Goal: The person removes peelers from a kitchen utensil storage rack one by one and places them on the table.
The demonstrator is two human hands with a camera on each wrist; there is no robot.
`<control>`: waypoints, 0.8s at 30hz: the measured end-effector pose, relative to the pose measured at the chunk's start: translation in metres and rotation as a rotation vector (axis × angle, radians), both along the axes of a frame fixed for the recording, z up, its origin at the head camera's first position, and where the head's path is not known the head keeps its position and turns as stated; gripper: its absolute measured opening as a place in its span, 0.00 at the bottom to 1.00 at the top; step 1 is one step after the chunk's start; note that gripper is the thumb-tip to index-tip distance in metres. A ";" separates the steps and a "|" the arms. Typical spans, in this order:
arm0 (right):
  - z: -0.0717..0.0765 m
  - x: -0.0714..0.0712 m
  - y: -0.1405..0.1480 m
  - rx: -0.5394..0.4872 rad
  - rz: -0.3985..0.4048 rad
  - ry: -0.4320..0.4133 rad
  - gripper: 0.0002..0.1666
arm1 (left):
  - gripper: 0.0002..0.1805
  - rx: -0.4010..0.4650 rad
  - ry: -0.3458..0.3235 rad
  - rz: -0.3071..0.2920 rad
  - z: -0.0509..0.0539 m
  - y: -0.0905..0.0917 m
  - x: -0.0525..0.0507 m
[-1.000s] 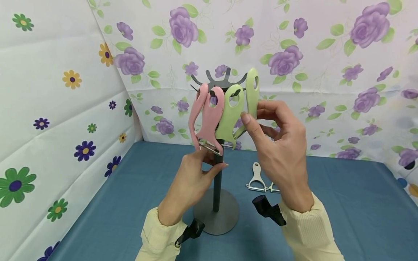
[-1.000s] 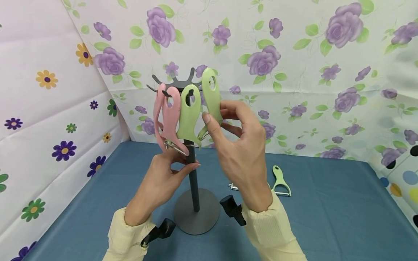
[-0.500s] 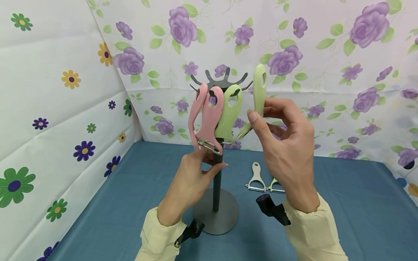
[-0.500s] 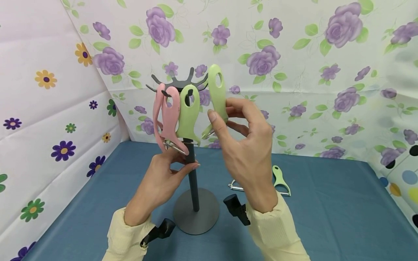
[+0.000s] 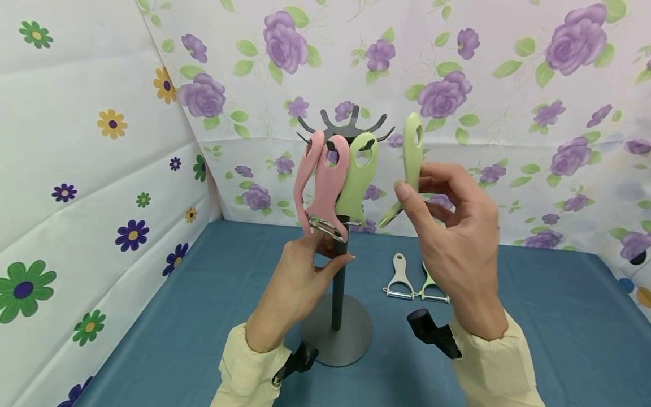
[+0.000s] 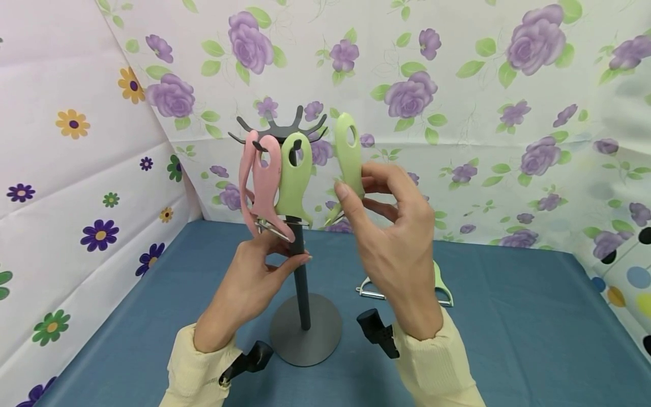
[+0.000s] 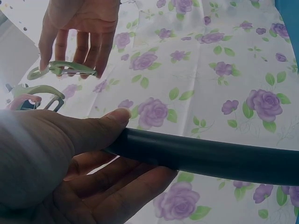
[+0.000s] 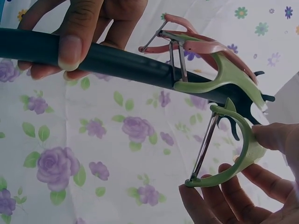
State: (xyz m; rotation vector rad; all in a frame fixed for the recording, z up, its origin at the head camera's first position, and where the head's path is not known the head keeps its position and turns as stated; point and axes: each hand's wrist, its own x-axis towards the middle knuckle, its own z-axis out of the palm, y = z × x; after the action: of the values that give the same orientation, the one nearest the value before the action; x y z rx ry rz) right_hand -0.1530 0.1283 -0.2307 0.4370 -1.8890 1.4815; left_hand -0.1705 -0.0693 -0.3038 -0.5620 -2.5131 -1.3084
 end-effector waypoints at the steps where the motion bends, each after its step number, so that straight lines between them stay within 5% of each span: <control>1: -0.001 0.000 0.001 -0.003 0.001 -0.003 0.14 | 0.11 0.001 0.000 -0.002 0.000 0.000 0.000; 24: -0.026 0.004 0.019 0.030 -0.041 -0.118 0.13 | 0.12 -0.008 -0.003 0.001 0.000 0.000 0.000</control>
State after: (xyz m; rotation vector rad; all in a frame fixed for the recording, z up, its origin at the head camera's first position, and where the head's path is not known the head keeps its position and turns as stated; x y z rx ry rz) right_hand -0.1493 0.1477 -0.2562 0.3284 -2.0023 1.4827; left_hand -0.1706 -0.0692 -0.3038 -0.5608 -2.5216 -1.3001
